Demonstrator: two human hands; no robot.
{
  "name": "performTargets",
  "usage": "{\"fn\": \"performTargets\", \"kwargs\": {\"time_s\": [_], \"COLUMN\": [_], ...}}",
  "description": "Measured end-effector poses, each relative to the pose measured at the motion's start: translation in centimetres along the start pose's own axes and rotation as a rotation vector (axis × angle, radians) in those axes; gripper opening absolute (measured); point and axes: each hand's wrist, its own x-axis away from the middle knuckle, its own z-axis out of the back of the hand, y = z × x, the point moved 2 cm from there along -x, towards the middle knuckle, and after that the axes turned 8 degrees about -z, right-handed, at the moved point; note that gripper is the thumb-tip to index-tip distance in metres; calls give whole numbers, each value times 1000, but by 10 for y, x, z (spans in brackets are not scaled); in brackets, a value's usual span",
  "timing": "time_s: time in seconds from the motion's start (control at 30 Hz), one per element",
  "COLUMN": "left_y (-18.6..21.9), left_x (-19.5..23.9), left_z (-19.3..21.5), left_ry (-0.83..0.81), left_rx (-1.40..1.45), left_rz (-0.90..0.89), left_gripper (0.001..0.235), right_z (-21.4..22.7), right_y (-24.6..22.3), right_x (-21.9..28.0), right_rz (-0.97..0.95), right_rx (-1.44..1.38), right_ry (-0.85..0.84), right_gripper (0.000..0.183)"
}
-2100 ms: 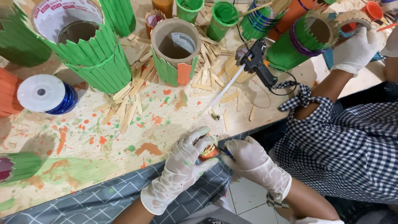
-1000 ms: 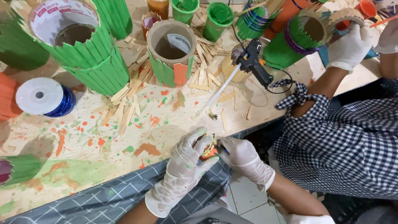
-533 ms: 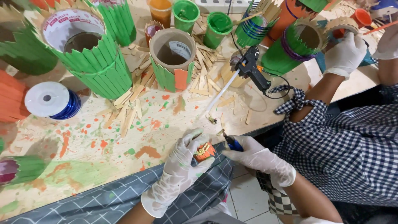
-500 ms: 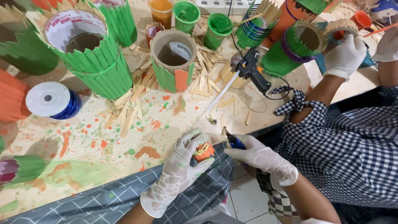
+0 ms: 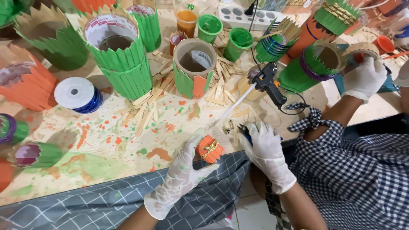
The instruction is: Decorating small handmade containers with ribbons and ornaments using a glue gun and pliers.
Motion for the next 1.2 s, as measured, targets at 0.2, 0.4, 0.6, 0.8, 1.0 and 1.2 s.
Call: {"fn": "performTargets", "kwargs": {"time_s": [0.2,0.4,0.6,0.8,1.0,1.2], "left_y": [21,15,6,26,15,6], "left_x": [-10,-11,-7,-11,-11,-18], "left_z": [16,12,9,24,22,10], "left_ry": [64,15,-163,-45,-46,88], "left_rx": [130,134,-68,-315,-182,-466], "left_rz": [-70,-79,-129,-323,-267,-119], "left_gripper": [93,96,97,77,49,28], "right_z": [8,42,19,47,38,42], "right_y": [-14,-49,-55,-59,-60,-67], "right_x": [-17,-4,0,-4,5,4], "right_rz": [99,175,-191,137,291,450], "right_rx": [-97,-1068,-1273,-1160,-931,-132], "right_ry": [213,-106,-492,-293,-143,160], "right_gripper": [44,33,10,13,8,17]}}
